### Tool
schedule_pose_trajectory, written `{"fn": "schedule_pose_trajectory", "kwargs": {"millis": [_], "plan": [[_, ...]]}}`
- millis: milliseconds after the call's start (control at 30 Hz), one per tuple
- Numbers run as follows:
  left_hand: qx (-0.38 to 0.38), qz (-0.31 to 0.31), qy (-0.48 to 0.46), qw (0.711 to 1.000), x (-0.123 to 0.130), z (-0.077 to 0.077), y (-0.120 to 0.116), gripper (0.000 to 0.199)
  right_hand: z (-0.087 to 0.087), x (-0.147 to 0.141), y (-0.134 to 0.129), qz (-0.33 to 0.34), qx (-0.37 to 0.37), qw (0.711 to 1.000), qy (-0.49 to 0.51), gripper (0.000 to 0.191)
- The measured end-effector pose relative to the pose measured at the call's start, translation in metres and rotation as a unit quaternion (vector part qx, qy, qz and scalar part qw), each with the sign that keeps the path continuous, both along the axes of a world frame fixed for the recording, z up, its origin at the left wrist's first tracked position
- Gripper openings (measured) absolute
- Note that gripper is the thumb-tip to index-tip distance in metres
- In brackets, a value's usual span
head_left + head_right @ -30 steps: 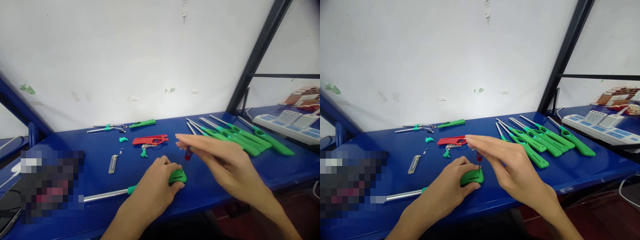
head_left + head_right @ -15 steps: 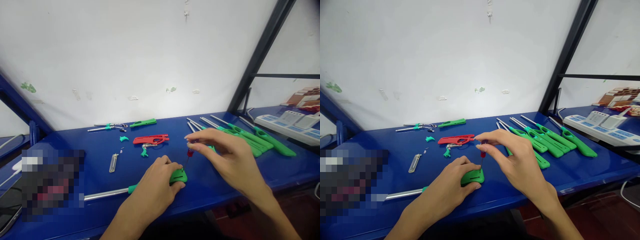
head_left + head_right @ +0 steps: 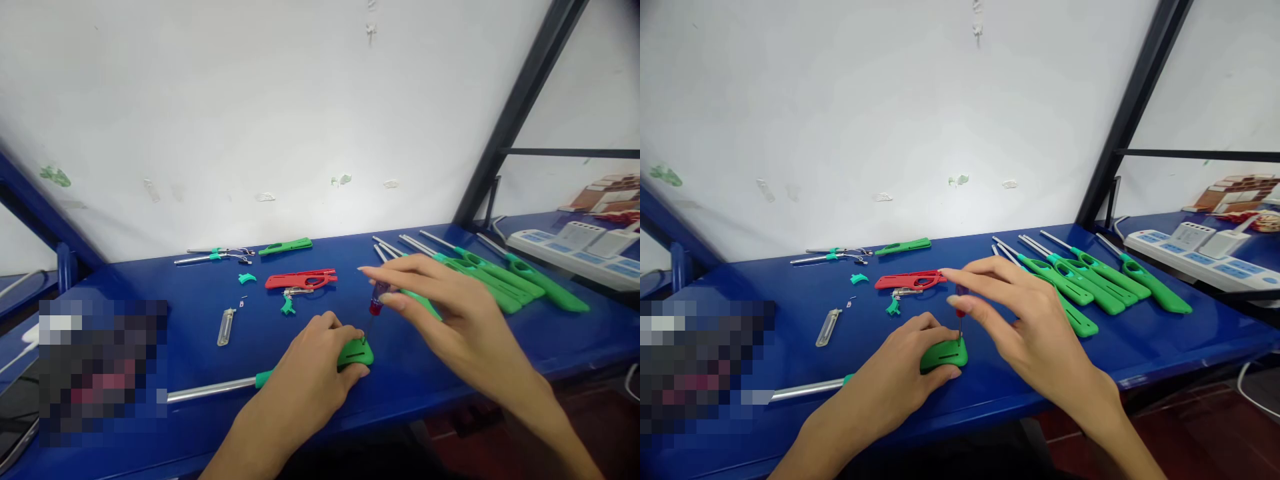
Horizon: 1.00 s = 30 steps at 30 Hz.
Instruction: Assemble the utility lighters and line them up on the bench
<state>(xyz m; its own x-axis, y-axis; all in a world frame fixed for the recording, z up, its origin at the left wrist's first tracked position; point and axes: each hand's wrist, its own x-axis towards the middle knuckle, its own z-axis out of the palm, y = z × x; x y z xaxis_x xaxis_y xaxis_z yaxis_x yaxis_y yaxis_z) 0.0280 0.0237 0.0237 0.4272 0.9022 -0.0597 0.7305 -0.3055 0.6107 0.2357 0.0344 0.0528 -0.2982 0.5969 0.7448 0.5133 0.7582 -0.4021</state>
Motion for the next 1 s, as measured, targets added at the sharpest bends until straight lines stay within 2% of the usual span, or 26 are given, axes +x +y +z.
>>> {"fn": "schedule_pose_trajectory", "kwargs": {"millis": [100, 267, 433, 600, 733, 800, 933, 1000], "plan": [[0.001, -0.005, 0.003, 1.0, 0.0007, 0.0004, 0.0001, 0.04, -0.0004, 0.0005, 0.0014, 0.028, -0.027, 0.999, 0.001, 0.033], [-0.004, -0.003, 0.005, 1.0, 0.0002, 0.0017, 0.0015, 0.04, -0.0024, -0.0002, 0.0038, -0.021, -0.004, 1.0, 0.013, 0.023], [-0.001, -0.006, 0.004, 1.0, -0.0001, 0.002, 0.001, 0.039, -0.0023, 0.0014, 0.0012, 0.06, -0.069, 0.996, 0.002, 0.036], [0.006, -0.004, 0.0, 1.0, -0.0007, -0.0001, 0.0005, 0.041, -0.0024, -0.0004, 0.0007, 0.027, -0.019, 0.999, -0.027, 0.026], [0.002, -0.004, 0.002, 1.0, 0.0, -0.0009, 0.0014, 0.041, -0.0008, 0.0041, -0.0007, 0.07, -0.051, 0.995, -0.048, 0.04], [0.005, -0.008, 0.0, 1.0, 0.0001, -0.001, 0.002, 0.041, 0.0001, 0.0058, -0.0011, 0.084, -0.06, 0.994, -0.032, 0.04], [0.012, -0.008, -0.005, 1.0, -0.0012, -0.0015, 0.0026, 0.043, 0.0003, 0.0043, 0.0008, 0.023, -0.006, 0.999, -0.022, 0.022], [0.01, -0.005, -0.005, 1.0, -0.002, -0.0022, 0.003, 0.045, 0.0004, 0.0045, 0.0015, 0.013, 0.001, 0.999, -0.038, 0.026]]}}
